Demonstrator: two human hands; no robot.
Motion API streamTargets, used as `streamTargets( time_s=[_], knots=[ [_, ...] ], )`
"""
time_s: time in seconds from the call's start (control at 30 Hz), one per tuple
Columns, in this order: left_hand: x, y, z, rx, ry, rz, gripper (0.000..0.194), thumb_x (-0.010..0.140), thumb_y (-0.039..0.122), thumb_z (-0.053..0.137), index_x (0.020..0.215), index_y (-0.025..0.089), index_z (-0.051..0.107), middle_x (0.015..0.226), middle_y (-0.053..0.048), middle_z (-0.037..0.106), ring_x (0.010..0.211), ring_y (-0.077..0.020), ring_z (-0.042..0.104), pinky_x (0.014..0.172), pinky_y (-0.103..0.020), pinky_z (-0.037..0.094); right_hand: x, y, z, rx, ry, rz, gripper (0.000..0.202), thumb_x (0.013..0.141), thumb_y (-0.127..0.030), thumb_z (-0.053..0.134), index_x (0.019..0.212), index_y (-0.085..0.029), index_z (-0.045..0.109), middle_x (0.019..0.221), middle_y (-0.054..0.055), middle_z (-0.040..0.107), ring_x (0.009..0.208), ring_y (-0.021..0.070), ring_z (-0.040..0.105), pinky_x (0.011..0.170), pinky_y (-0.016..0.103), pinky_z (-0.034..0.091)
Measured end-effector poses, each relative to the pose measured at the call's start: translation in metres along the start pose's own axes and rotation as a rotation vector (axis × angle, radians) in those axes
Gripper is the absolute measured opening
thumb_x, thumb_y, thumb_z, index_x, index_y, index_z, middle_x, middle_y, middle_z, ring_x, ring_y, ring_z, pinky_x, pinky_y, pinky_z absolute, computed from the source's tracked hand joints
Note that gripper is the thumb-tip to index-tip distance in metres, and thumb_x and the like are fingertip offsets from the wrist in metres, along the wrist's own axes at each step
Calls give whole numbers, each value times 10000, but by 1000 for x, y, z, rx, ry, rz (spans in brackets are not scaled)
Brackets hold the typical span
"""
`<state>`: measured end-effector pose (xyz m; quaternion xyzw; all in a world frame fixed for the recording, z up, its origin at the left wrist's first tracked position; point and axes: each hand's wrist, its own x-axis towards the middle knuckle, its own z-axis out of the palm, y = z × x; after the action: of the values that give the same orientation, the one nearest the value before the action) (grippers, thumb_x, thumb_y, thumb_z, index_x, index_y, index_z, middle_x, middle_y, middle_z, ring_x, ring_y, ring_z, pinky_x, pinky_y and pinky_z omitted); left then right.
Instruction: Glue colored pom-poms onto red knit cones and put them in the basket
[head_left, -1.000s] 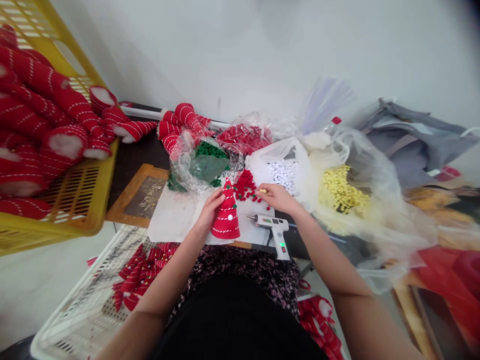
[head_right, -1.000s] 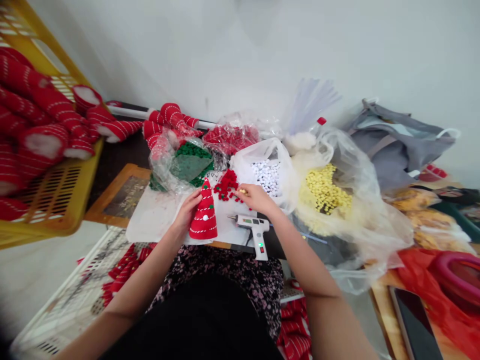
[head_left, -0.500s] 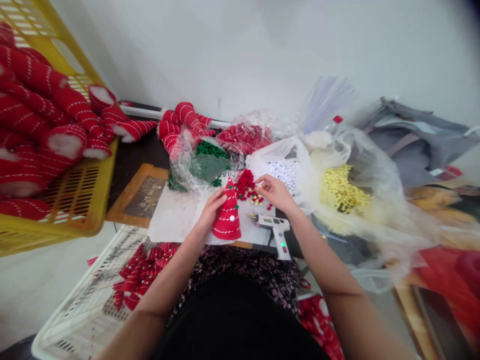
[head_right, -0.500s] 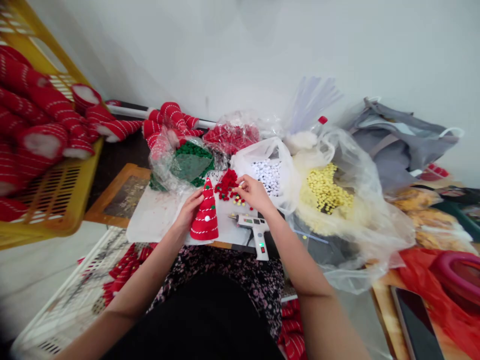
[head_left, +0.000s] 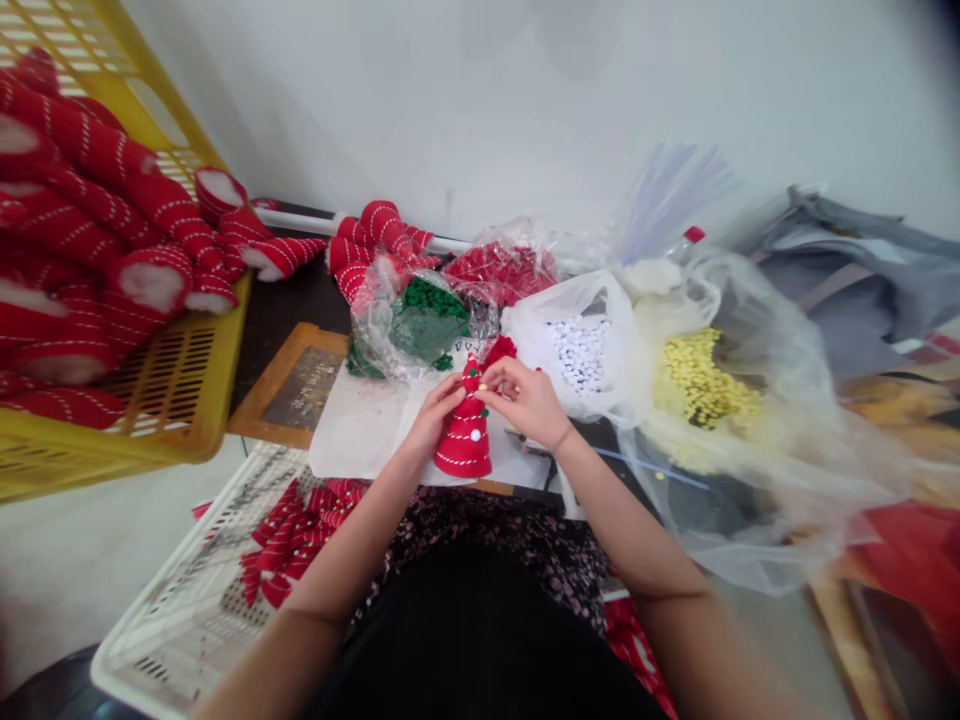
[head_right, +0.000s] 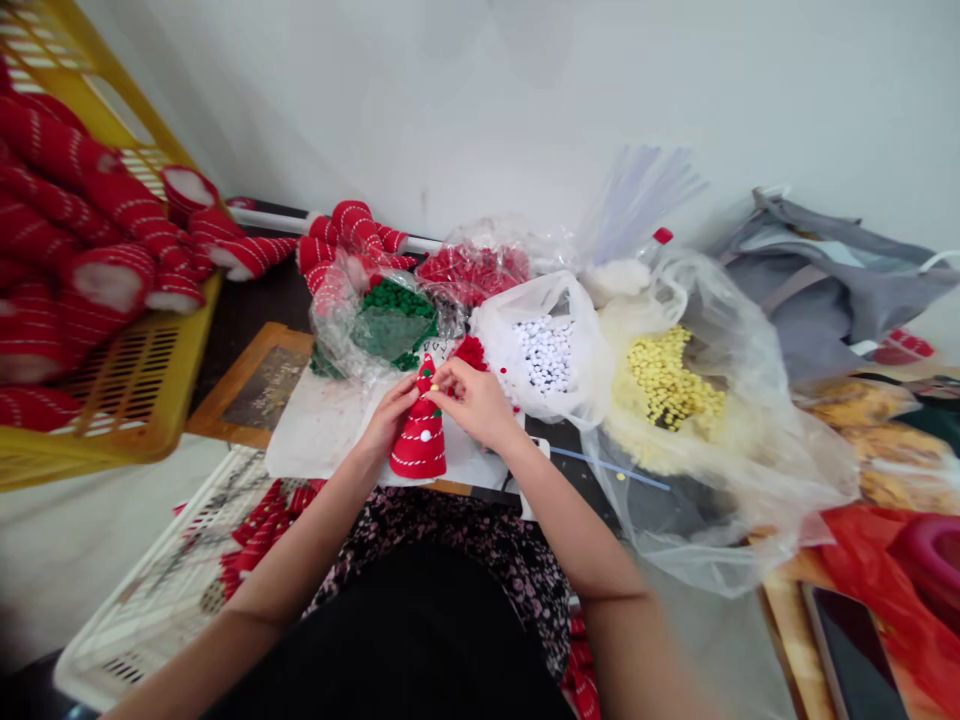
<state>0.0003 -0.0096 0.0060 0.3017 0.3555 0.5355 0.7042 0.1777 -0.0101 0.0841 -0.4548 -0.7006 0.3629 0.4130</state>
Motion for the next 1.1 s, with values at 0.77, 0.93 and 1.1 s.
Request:
streamTargets(
  time_s=[0.77, 0.93, 1.1],
  knots=[
    [2, 5, -2, -48, 179, -35, 477, 652, 372, 913, 1090, 216, 807, 1147, -64, 819, 1176, -328, 726, 1043, -437, 542, -53, 19, 47, 552, 301, 211, 361, 968, -495, 674, 1252, -324, 530, 1462, 111, 642, 1359, 278, 668, 1199, 505, 514],
    [2, 6, -2, -60, 184, -29, 478, 653, 383, 921, 1085, 214, 802, 1142, -67, 820, 1198, -331, 723, 1064, -440, 542, -55, 15, 69, 467, 370, 128, 340, 991, -433, 656, 1285, -314, 536, 1432, 120, 608, 1398, 273, 623, 1163, 483, 557],
    [3, 7, -1, -64, 180, -16, 469, 637, 372, 923, 1061, 206, 810, 1131, -63, 822, 1192, -323, 726, 1069, -436, 543, -54, 17, 68, 268, 470, 11, 275, 989, -303, 640, 1260, -271, 610, 1395, 122, 596, 1343, 259, 617, 1144, 472, 557]
  ],
)
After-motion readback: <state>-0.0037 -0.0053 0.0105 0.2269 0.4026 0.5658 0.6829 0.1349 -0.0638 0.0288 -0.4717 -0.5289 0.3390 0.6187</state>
